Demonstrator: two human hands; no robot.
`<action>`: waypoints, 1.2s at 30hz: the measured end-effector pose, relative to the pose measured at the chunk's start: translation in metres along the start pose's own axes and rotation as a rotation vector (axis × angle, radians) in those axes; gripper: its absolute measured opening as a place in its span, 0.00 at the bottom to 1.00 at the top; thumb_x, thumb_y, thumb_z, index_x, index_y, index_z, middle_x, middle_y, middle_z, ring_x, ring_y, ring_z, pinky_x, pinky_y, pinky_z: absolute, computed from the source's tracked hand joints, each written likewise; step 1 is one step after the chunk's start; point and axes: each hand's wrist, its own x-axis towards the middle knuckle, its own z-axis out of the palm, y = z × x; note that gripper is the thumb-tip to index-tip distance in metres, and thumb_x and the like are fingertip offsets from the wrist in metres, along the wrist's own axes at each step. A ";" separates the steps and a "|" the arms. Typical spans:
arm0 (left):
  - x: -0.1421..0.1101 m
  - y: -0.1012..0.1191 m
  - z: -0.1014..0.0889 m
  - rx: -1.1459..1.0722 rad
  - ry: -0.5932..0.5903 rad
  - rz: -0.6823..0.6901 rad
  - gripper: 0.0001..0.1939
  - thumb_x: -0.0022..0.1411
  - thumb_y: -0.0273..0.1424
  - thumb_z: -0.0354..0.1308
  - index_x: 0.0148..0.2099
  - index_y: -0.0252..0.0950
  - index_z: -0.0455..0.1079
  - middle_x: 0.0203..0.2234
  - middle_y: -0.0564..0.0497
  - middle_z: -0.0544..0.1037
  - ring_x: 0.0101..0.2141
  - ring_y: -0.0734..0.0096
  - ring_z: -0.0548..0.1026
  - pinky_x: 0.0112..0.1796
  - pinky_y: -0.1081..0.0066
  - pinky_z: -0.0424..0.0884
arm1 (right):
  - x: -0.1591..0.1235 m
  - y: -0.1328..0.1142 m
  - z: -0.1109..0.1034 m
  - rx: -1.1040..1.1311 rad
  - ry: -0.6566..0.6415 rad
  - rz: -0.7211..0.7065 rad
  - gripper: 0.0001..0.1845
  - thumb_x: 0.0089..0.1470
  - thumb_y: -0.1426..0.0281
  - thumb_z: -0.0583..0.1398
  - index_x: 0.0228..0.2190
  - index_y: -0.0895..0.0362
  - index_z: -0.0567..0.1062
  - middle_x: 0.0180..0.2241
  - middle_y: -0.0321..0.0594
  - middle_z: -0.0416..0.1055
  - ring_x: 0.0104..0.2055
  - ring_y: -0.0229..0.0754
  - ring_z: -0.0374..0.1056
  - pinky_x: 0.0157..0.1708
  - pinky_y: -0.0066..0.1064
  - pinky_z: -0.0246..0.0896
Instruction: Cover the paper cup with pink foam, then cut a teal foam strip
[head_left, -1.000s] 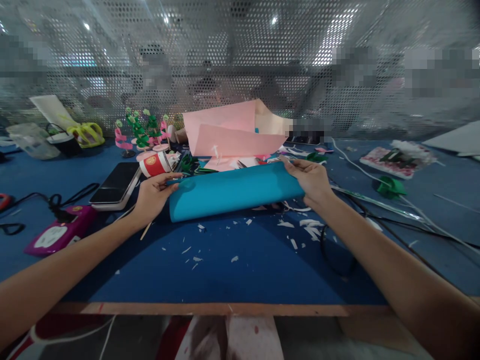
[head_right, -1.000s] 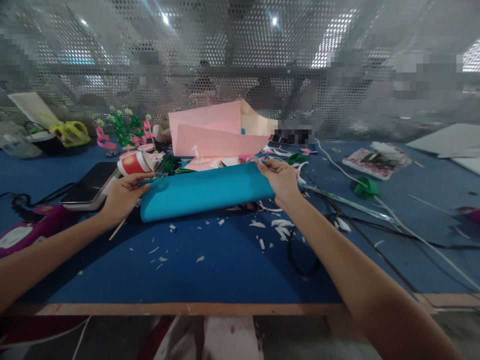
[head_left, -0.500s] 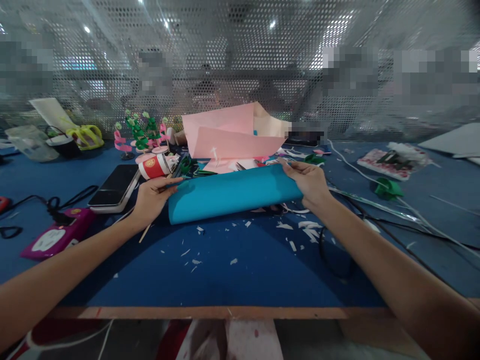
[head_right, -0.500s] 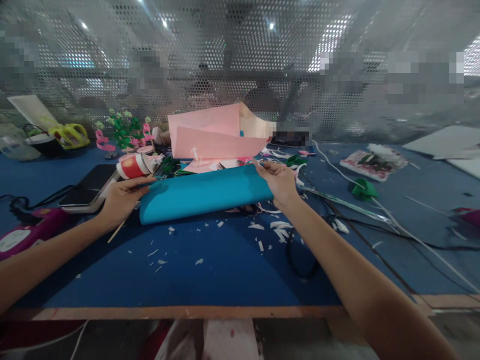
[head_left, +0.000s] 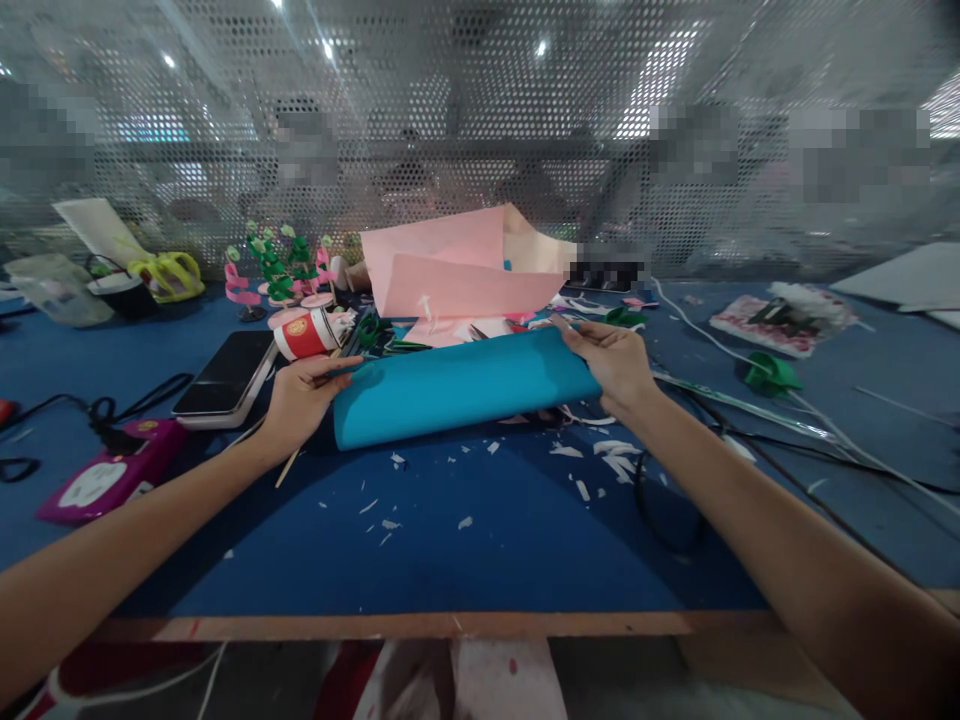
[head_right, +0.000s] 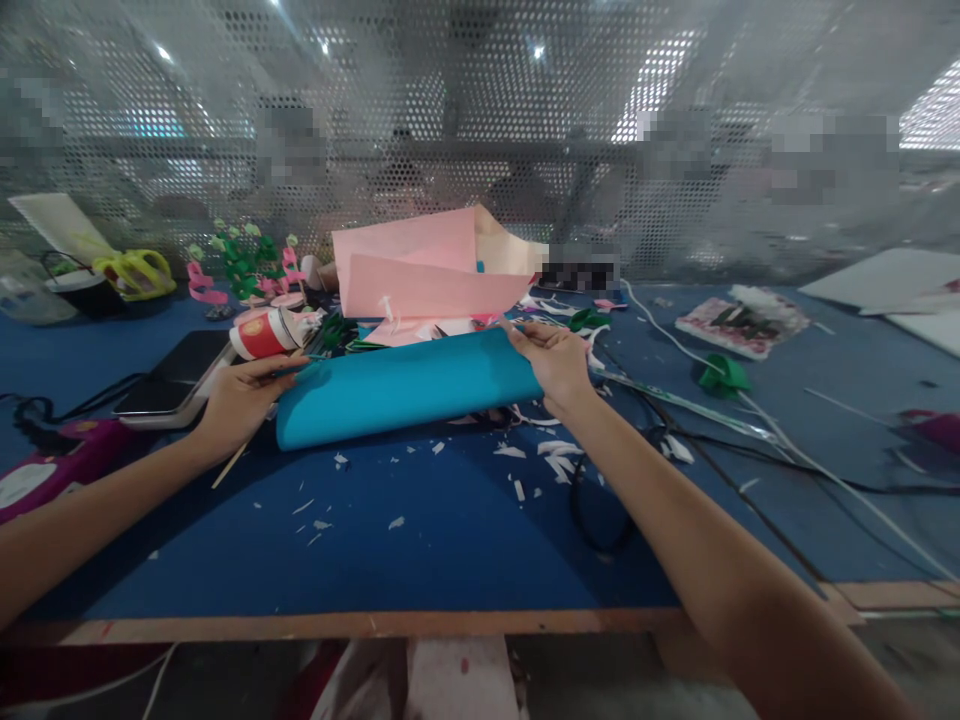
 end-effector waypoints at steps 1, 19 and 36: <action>0.000 0.000 0.000 0.001 0.001 0.005 0.15 0.48 0.37 0.61 0.39 0.36 0.76 0.34 0.47 0.80 0.38 0.62 0.75 0.42 0.62 0.71 | 0.000 -0.001 0.001 0.007 0.024 0.003 0.20 0.26 0.53 0.67 0.19 0.53 0.70 0.19 0.33 0.70 0.27 0.42 0.69 0.23 0.34 0.61; 0.009 0.016 -0.014 -0.065 0.109 -0.003 0.16 0.46 0.34 0.63 0.40 0.36 0.76 0.36 0.48 0.80 0.40 0.60 0.76 0.45 0.61 0.72 | -0.007 -0.026 0.003 0.208 -0.047 0.053 0.21 0.19 0.52 0.69 0.15 0.51 0.69 0.14 0.29 0.65 0.19 0.37 0.62 0.19 0.31 0.57; -0.079 -0.008 -0.052 0.213 -0.623 0.278 0.14 0.60 0.33 0.50 0.46 0.48 0.72 0.42 0.52 0.77 0.49 0.64 0.72 0.55 0.58 0.62 | -0.096 -0.014 -0.067 -0.202 -0.946 0.047 0.06 0.45 0.60 0.63 0.24 0.47 0.79 0.33 0.39 0.77 0.55 0.51 0.59 0.62 0.49 0.32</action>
